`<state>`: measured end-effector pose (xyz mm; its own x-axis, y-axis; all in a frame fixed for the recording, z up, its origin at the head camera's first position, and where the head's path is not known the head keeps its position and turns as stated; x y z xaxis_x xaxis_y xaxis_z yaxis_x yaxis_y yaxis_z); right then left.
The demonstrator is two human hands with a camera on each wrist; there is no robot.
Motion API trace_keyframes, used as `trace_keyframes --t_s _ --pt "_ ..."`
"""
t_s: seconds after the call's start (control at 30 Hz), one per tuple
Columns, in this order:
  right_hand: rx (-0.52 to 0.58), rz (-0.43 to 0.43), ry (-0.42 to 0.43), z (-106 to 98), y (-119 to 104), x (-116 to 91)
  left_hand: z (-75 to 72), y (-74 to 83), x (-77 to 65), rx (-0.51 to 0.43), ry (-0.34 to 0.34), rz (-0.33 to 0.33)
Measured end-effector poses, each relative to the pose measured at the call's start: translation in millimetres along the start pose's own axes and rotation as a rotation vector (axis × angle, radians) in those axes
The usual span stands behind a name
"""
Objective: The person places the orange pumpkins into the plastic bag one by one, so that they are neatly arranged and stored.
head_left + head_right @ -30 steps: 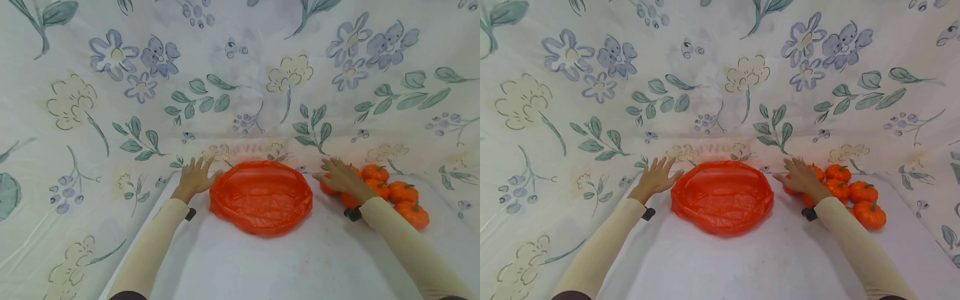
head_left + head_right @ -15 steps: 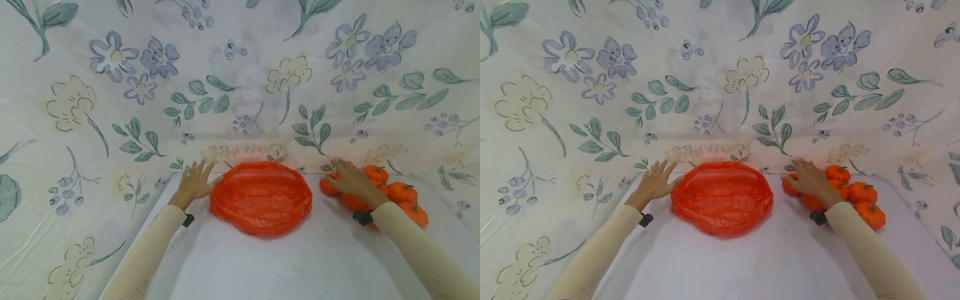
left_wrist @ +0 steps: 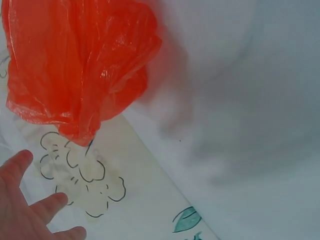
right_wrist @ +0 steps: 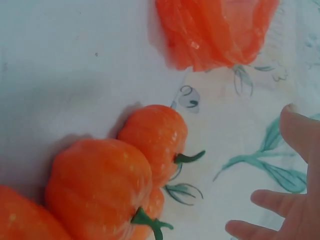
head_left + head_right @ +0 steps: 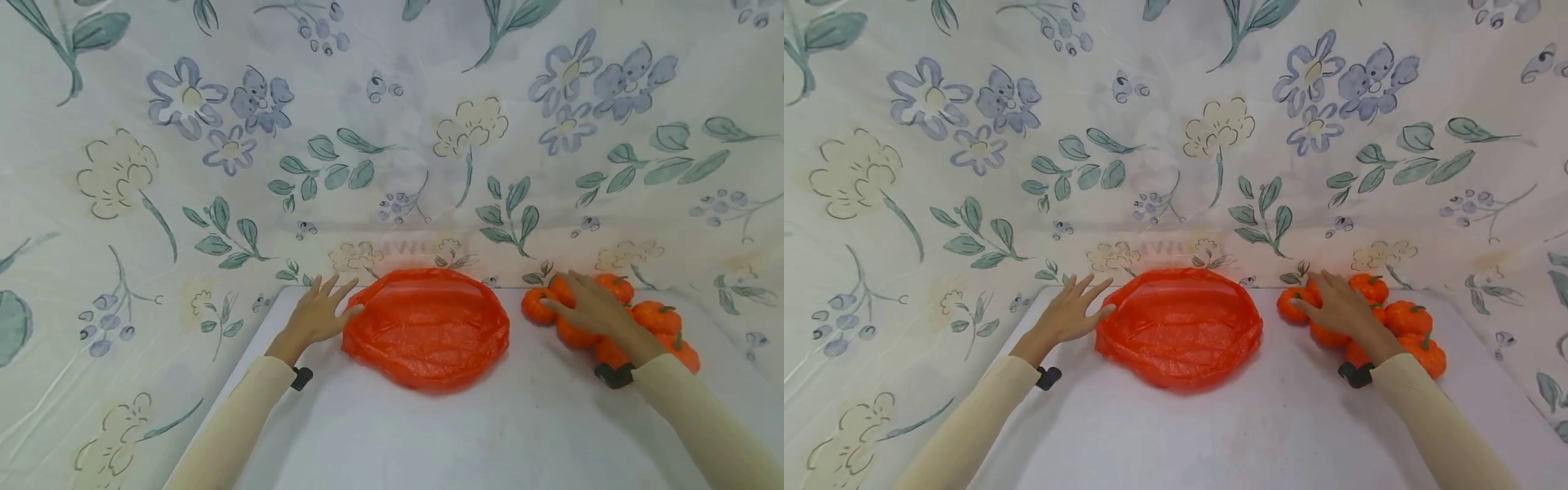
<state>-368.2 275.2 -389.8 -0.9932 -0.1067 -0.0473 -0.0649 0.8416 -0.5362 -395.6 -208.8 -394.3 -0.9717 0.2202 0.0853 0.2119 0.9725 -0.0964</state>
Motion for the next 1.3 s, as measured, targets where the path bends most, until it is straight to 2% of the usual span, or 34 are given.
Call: trace_keyframes --t_s 0.2,0.4,0.53,0.8,0.97,1.2,1.3 --pt "0.053 -0.030 0.029 -5 8 -18 3.9 1.7 -13.7 -0.047 0.008 0.026" --pt "0.120 -0.013 0.033 -13 21 -39 14.6 4.0 -22.2 -0.135 -0.047 0.017" --pt "0.123 0.012 0.035 -14 27 -50 20.9 4.9 -28.2 -0.211 -0.072 -0.002" --pt "0.123 0.016 0.071 -15 36 -67 28.2 9.7 -31.8 -0.314 -0.070 0.008" --pt "0.120 0.012 0.080 -15 41 -77 29.7 11.4 -33.4 -0.386 -0.053 0.028" --pt "0.116 0.020 0.060 -8 54 -84 35.4 16.8 -33.9 -0.562 0.002 0.063" --pt "0.112 0.035 0.060 -5 62 -87 37.5 19.9 -33.2 -0.604 0.023 0.062"
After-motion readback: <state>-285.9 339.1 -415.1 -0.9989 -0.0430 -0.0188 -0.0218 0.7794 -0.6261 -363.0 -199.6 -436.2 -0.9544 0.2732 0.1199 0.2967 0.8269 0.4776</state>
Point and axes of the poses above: each hand's wrist, its own x-axis towards the middle knuckle, its own z-axis out of the palm, y = z × x, the point moved 8 cm from there along x, towards the middle knuckle, and after that the axes turned 14 degrees about x, right-handed, at the moved point
